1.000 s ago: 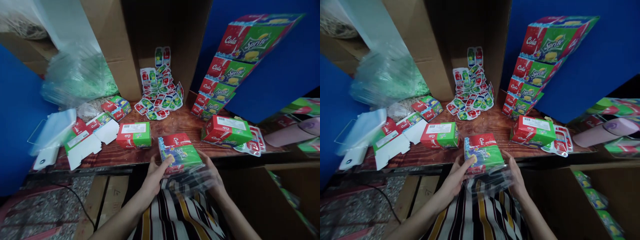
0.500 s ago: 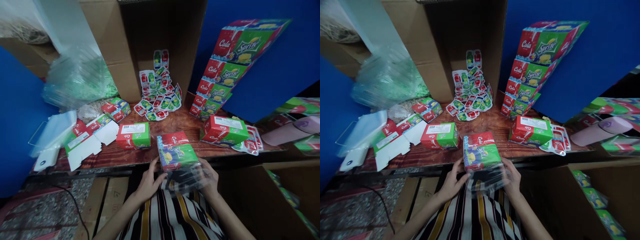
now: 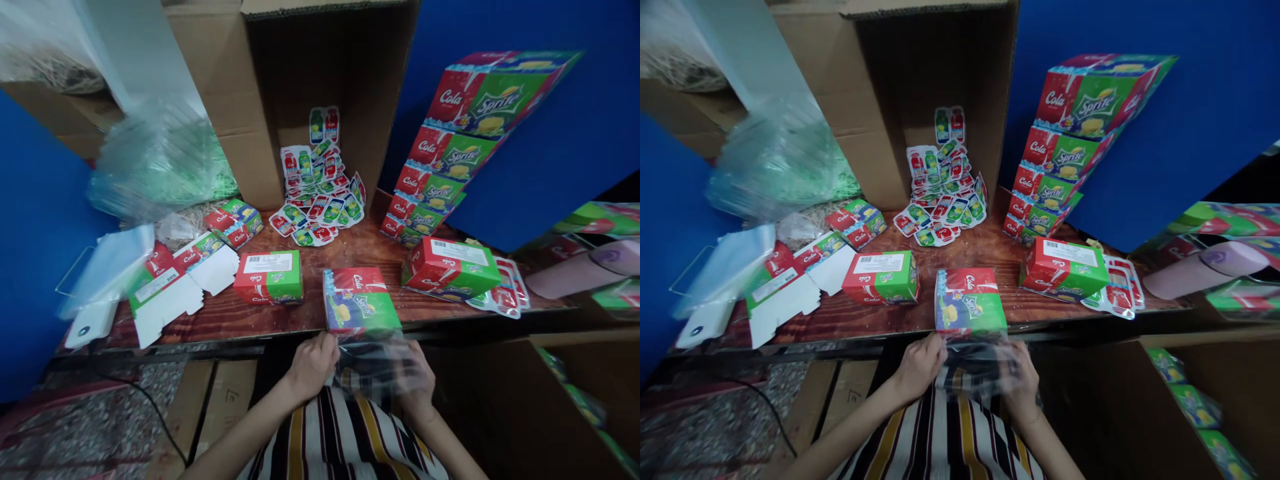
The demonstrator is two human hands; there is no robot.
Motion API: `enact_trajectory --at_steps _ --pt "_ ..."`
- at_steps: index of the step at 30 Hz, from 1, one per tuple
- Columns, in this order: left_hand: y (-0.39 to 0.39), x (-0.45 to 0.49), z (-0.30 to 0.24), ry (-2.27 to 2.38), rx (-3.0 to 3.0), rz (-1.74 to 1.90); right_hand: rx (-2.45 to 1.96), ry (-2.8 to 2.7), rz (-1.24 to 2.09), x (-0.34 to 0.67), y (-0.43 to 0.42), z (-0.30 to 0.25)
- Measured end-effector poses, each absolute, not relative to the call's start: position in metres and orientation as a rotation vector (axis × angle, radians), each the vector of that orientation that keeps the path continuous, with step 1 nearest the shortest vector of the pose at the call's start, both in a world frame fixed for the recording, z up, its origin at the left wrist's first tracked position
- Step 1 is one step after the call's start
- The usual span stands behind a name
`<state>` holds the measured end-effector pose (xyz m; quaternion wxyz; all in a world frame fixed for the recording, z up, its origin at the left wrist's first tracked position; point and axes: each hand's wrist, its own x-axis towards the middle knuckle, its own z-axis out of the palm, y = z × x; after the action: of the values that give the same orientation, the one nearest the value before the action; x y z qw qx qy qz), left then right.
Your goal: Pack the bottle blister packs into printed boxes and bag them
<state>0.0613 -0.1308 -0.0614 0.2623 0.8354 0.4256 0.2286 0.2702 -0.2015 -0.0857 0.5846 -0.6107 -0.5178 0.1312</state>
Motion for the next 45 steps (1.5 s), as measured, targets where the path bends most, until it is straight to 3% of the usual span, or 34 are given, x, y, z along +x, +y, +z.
enact_trajectory --at_steps 10,13,18,22,28,45 --pt "-0.133 0.065 -0.054 1.124 1.918 0.594 -1.433 -0.703 0.485 0.288 -0.204 -0.079" --pt "-0.139 0.057 -0.055 1.073 1.538 0.565 -1.473 -0.648 0.523 0.289 -0.221 -0.091" --pt "-0.141 0.059 -0.037 0.783 0.663 0.371 -1.378 -0.633 1.073 0.267 -0.222 -0.087" --pt "-0.146 0.063 -0.015 0.74 0.601 0.321 -1.243 -0.981 1.241 0.249 -0.217 -0.061" --pt "-0.152 0.063 -0.011 0.831 0.596 0.377 -1.125 -1.353 1.245 0.236 -0.217 -0.039" --pt "-0.139 0.079 -0.002 0.825 0.649 0.619 -1.144 -1.42 1.012 0.227 -0.196 -0.024"
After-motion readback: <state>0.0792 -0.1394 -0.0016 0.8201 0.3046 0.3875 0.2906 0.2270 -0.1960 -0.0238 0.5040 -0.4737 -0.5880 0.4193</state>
